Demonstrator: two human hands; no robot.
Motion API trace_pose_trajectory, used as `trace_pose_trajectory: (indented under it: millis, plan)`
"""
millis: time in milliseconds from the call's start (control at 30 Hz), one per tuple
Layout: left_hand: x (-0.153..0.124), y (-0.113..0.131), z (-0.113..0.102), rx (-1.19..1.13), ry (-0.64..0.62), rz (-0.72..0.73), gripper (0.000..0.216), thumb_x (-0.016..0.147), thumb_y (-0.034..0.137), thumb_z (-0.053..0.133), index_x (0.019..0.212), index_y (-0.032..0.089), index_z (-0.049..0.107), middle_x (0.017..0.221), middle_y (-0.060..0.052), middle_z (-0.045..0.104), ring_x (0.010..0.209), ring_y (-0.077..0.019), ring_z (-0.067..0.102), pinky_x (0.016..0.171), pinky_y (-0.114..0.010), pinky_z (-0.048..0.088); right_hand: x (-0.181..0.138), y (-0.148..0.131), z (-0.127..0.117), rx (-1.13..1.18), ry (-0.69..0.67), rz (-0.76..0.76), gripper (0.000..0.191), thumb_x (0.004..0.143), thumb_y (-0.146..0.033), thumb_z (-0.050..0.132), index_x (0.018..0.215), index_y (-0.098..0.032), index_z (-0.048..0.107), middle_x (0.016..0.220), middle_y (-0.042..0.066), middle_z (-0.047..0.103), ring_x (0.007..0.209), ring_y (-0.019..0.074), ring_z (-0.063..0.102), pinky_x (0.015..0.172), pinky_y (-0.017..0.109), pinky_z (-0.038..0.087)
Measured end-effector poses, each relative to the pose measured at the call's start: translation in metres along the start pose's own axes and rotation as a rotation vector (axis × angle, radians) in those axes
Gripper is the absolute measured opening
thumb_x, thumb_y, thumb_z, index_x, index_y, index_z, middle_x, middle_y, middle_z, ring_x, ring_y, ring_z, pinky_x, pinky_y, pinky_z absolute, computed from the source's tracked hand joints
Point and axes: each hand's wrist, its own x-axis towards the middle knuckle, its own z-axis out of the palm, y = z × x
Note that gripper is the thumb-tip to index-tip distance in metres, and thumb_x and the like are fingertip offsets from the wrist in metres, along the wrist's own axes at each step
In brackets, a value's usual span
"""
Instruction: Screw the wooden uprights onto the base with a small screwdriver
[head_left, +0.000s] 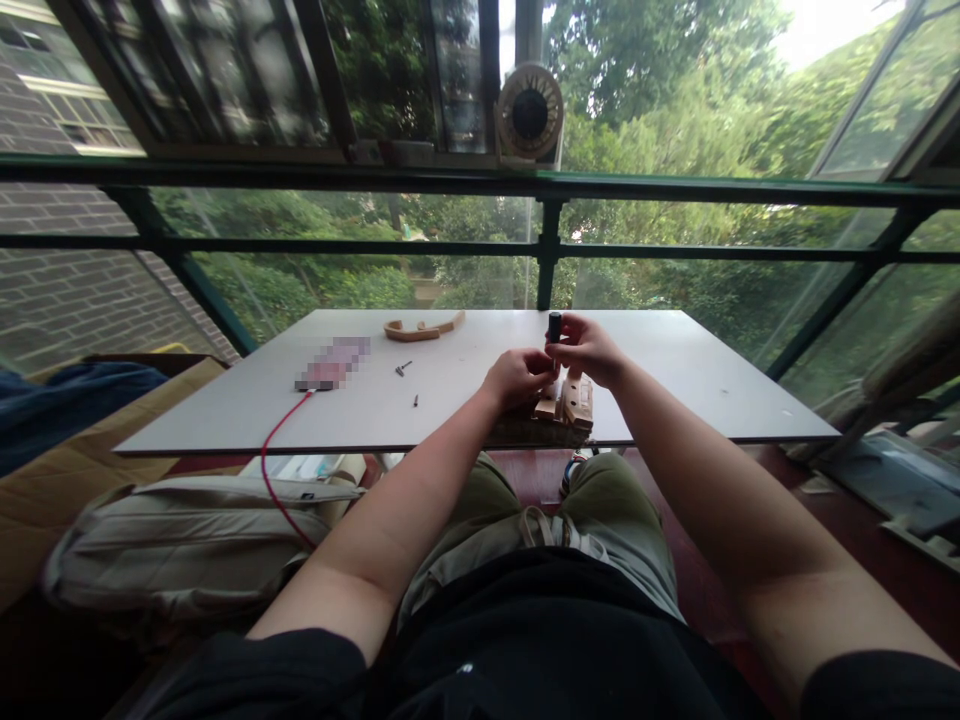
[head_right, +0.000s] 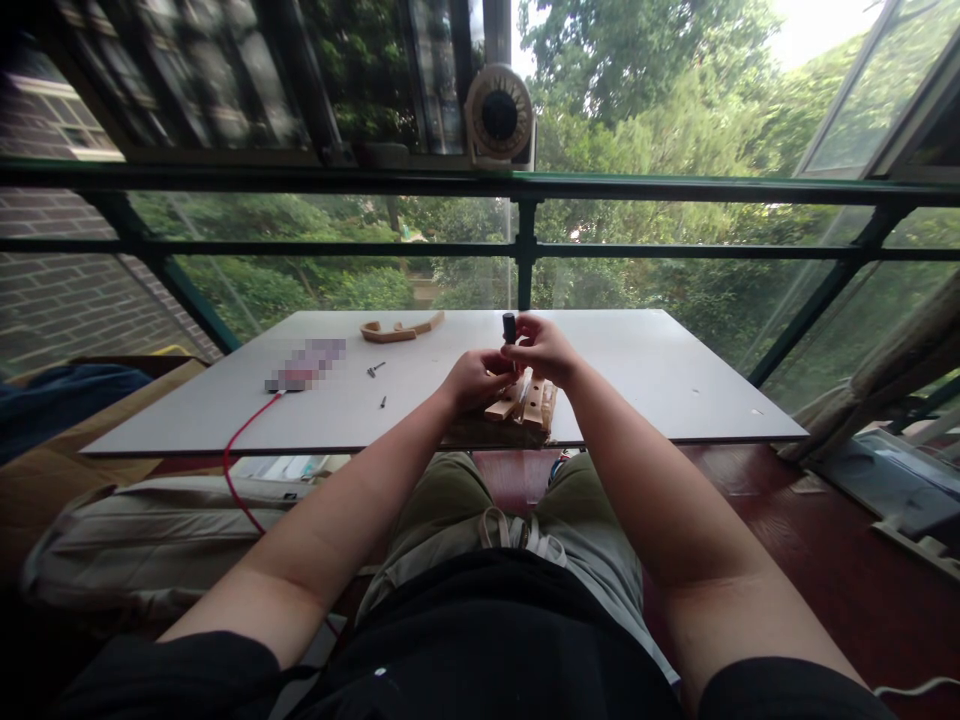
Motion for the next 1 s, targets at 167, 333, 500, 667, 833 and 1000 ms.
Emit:
trace_pose_trajectory:
  millis: [167,333,500,667,833,1000]
  plan:
    - [0.0005,0.0006,-0.0013,0.046,-0.034,0.026,0.028,0.082,0.039,0.061,0.091,0.017,0.077,0.078,-0.003,0.073,0.069,-0.0137,0.061,0.065,-0.023,0.044,0.0005,0.0015,-0.0020,0.097,-0.055,-0.006,0.031,0.063,-0.024,0.072,0.092,-0.013,0.066,0.085,0.006,0.071,0.054,0.0085,0.055,0.047,0.022,0.044]
    - [-0.0014,0.0033,0.0001,0.062,-0.027,-0.011,0.031,0.082,0.040,0.059,0.091,0.016,0.076,0.074,-0.002,0.071,0.064,-0.0129,0.059,0.060,-0.022,0.041,0.0000,0.0006,0.0004,0.090,-0.032,0.020,0.028,0.062,-0.025,0.075,0.086,-0.014,0.065,0.076,0.005,0.070,0.051,0.0106,0.056,0.045,0.024,0.044]
    - [-0.0038,0.0064,0.0009,0.078,-0.010,-0.023,0.029,0.082,0.041,0.059,0.084,0.016,0.074,0.073,-0.002,0.071,0.063,-0.0127,0.059,0.058,-0.022,0.040,0.0000,-0.0001,0.0021,0.097,-0.040,0.003,0.029,0.060,-0.025,0.077,0.082,-0.015,0.061,0.075,0.003,0.068,0.051,0.0119,0.057,0.045,0.026,0.046]
    - [-0.0031,0.0061,-0.0003,0.032,0.016,-0.025,0.028,0.078,0.040,0.065,0.086,0.015,0.072,0.080,-0.004,0.073,0.067,-0.0136,0.063,0.062,-0.023,0.044,-0.0008,-0.0017,0.0018,0.049,-0.029,-0.009,0.029,0.061,-0.026,0.078,0.080,-0.015,0.059,0.073,0.001,0.065,0.052,0.0106,0.057,0.045,0.023,0.044]
    - [-0.0014,0.0022,0.0002,0.011,0.026,-0.013,0.026,0.078,0.036,0.066,0.089,0.014,0.072,0.083,-0.006,0.074,0.072,-0.0154,0.066,0.066,-0.024,0.047,-0.0028,-0.0045,0.0021,0.008,-0.029,0.016,0.031,0.061,-0.026,0.079,0.081,-0.015,0.058,0.070,-0.001,0.064,0.049,0.0103,0.056,0.042,0.022,0.042]
    - [-0.0009,0.0014,0.0000,0.039,0.005,0.003,0.024,0.079,0.034,0.064,0.090,0.015,0.075,0.083,-0.004,0.075,0.073,-0.0151,0.065,0.067,-0.024,0.046,-0.0020,-0.0010,-0.0022,0.108,-0.068,-0.007,0.031,0.063,-0.022,0.074,0.090,-0.013,0.064,0.084,0.005,0.070,0.054,0.0101,0.058,0.047,0.024,0.046]
